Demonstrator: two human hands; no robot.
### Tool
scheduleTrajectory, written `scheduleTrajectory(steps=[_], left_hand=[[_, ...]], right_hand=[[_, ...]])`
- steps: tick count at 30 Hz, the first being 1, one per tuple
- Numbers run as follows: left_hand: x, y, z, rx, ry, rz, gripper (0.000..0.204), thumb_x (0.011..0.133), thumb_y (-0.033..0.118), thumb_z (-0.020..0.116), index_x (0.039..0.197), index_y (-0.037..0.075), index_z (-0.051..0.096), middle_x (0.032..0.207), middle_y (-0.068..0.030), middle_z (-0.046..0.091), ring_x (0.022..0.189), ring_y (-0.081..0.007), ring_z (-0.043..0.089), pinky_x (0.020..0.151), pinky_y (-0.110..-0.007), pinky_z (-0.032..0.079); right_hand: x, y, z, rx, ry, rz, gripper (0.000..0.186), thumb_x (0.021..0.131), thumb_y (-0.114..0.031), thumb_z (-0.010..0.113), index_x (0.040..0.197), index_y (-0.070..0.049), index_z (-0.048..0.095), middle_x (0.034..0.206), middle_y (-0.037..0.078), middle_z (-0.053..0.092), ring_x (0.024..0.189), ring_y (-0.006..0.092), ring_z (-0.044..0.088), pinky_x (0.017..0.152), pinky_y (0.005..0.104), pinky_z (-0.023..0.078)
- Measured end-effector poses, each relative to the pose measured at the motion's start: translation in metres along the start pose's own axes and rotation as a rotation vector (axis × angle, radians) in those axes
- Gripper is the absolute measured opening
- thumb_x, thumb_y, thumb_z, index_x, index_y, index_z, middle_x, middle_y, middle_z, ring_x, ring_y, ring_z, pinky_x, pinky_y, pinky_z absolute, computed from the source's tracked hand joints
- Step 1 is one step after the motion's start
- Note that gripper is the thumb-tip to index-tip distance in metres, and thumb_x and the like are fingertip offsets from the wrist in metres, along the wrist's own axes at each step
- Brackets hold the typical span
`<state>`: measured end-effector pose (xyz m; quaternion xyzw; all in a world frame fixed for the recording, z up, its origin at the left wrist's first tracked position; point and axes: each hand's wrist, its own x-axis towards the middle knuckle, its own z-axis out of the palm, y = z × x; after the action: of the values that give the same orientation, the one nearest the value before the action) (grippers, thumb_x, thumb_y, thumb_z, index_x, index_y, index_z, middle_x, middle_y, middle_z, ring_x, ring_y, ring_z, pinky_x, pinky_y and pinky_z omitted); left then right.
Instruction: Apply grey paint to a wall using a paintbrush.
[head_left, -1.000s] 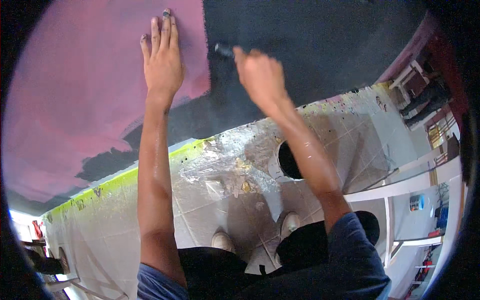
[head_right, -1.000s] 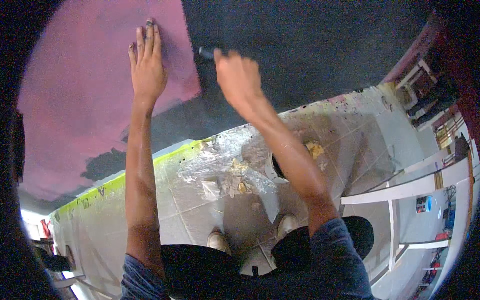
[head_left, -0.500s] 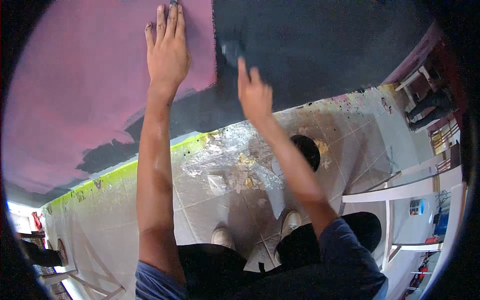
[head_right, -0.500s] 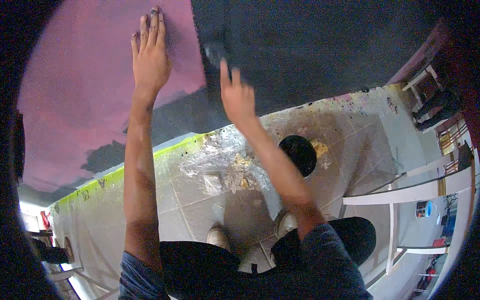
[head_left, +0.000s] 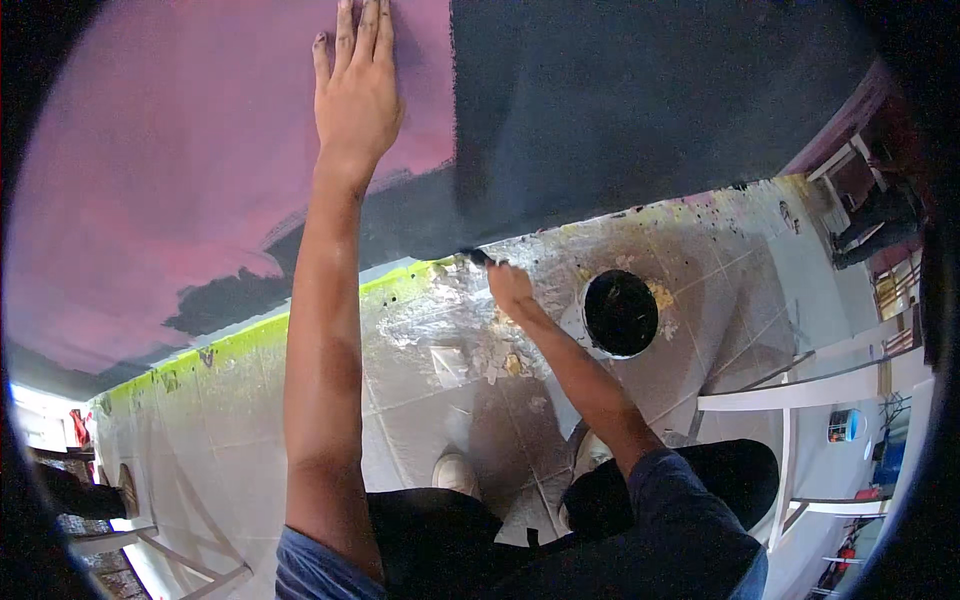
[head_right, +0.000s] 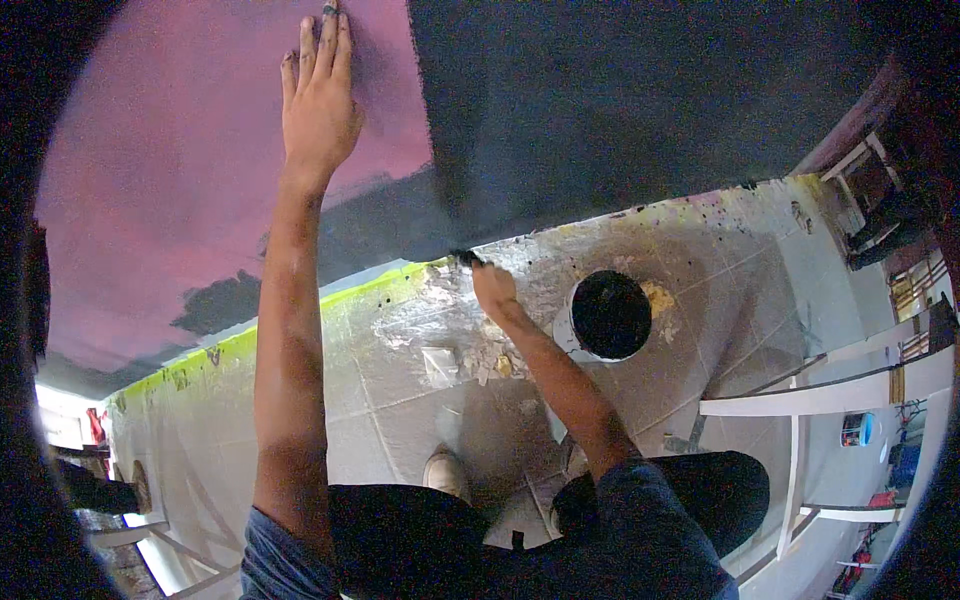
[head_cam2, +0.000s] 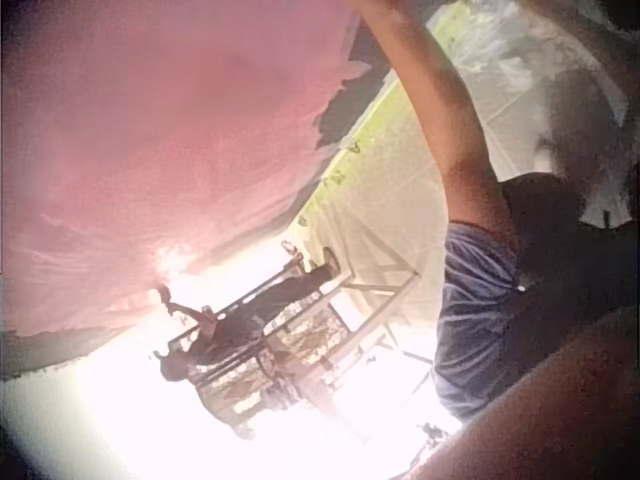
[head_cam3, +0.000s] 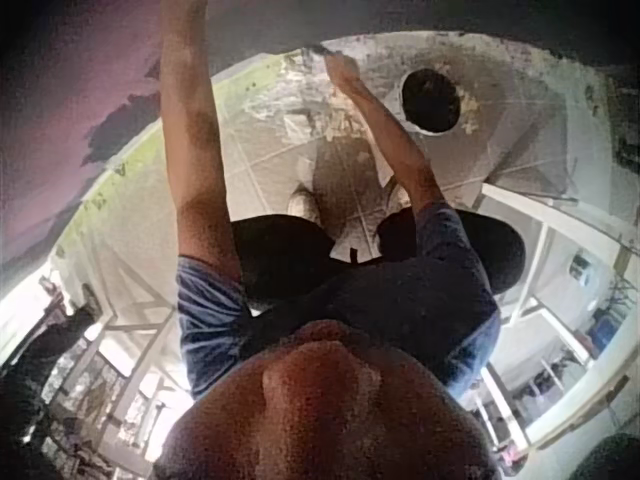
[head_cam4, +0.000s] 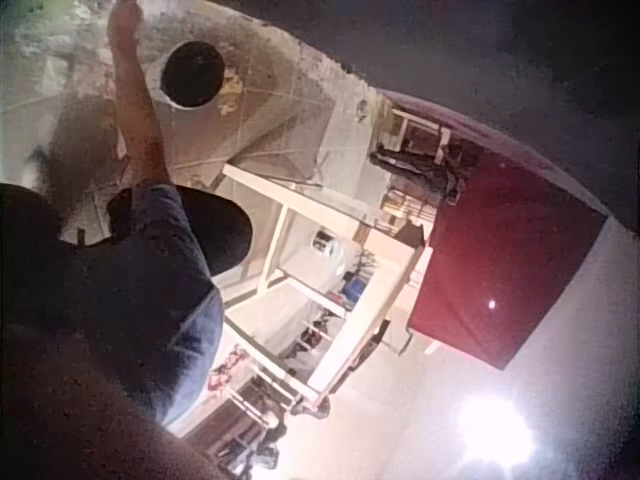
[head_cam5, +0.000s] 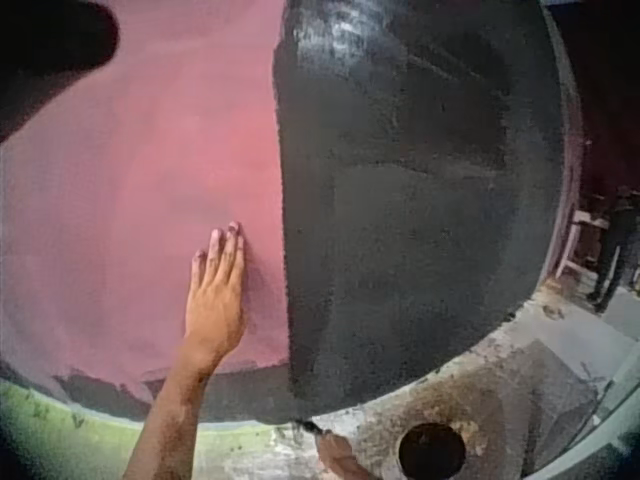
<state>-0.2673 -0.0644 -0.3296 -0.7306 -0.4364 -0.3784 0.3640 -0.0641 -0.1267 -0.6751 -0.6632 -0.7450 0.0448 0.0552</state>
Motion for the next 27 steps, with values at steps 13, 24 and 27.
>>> scheduleTrajectory(steps=[13, 24, 27], left_hand=[[0.000, 0.004, 0.003, 0.079, -0.109, -0.098, 0.069, 0.077, 0.002, 0.050, 0.142, 0.003, 0.025, 0.148, -0.0064, 0.027, 0.139, -0.0262, 0.018, 0.110, -0.047, 0.021], [0.005, -0.002, -0.005, 0.076, -0.109, -0.115, 0.071, 0.075, -0.004, 0.046, 0.142, 0.003, 0.024, 0.149, -0.0054, 0.024, 0.139, -0.0255, 0.019, 0.110, -0.046, 0.021], [0.007, 0.005, -0.009, 0.090, -0.129, -0.120, 0.069, 0.075, -0.004, 0.044, 0.142, 0.002, 0.025, 0.149, -0.0060, 0.025, 0.139, -0.0256, 0.019, 0.110, -0.047, 0.021]], right_hand=[[0.012, -0.047, -0.348, -0.205, 0.859, -0.152, 0.018, 0.090, -0.017, 0.048, 0.104, -0.011, 0.059, 0.072, 0.014, 0.060, 0.058, 0.0336, 0.063, 0.047, 0.0435, 0.052], [0.014, -0.048, -0.298, -0.274, 0.845, -0.084, 0.058, 0.080, -0.009, 0.052, 0.136, -0.012, 0.038, 0.102, 0.015, 0.058, 0.057, 0.0272, 0.062, 0.049, 0.0391, 0.051], [0.000, -0.025, -0.152, -0.230, 0.567, -0.095, 0.059, 0.079, -0.003, 0.050, 0.137, -0.007, 0.036, 0.095, 0.019, 0.059, 0.053, 0.0275, 0.062, 0.042, 0.0357, 0.050]])
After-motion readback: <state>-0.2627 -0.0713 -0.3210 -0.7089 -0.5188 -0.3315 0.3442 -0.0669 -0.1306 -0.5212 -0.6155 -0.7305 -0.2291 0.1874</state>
